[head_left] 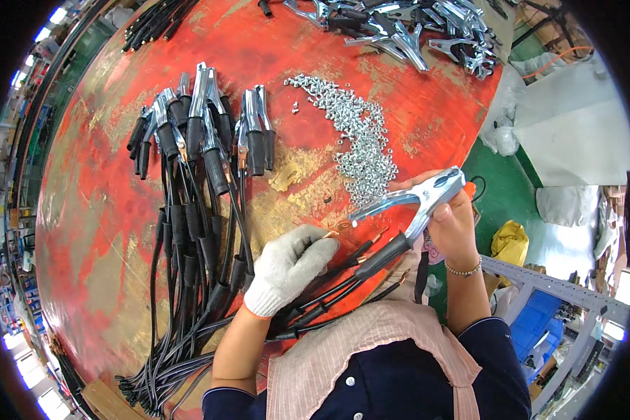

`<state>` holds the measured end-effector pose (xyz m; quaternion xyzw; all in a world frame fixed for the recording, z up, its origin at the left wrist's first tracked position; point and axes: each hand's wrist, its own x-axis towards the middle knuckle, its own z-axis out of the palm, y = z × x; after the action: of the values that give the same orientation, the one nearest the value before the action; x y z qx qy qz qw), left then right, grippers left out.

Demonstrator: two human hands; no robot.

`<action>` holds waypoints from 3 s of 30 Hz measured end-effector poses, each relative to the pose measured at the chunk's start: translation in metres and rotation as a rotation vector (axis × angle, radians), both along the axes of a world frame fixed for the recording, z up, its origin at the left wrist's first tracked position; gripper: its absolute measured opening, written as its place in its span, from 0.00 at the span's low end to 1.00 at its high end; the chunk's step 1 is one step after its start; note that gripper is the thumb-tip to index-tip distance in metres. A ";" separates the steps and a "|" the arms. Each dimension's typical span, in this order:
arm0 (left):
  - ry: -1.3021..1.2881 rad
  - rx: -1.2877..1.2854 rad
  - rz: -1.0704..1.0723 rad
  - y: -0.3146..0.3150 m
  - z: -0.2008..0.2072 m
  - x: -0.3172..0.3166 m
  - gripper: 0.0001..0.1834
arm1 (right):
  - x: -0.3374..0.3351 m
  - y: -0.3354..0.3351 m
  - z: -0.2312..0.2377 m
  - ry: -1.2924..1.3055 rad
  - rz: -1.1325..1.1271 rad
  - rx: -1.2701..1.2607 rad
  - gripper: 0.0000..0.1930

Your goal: Attaching clamps and rubber sleeves to electrical cables.

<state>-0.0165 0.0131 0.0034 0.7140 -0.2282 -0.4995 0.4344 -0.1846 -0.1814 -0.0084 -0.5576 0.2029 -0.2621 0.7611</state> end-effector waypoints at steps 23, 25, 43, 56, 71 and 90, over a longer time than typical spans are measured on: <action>-0.113 0.042 -0.100 -0.003 0.003 0.003 0.15 | 0.015 0.025 0.019 0.032 0.173 0.070 0.26; -0.111 0.038 -0.099 -0.003 0.002 0.003 0.15 | 0.016 0.026 0.017 0.018 0.148 0.061 0.26; 0.077 -0.146 -0.002 -0.013 -0.012 0.022 0.19 | 0.068 -0.027 0.015 0.174 0.118 -0.348 0.13; 0.233 -0.199 0.167 -0.015 -0.026 0.015 0.16 | 0.135 -0.077 -0.020 0.386 0.256 -1.920 0.03; -0.297 -0.247 -0.089 -0.014 0.009 0.001 0.13 | 0.050 0.021 -0.018 0.206 0.336 0.210 0.08; -0.368 -0.460 -0.075 0.007 -0.002 -0.003 0.16 | 0.050 0.023 -0.028 0.133 0.522 0.235 0.11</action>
<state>-0.0192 0.0204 0.0013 0.6663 -0.4367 -0.3126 0.5174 -0.1345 -0.1581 -0.0359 -0.5148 0.1311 0.0053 0.8472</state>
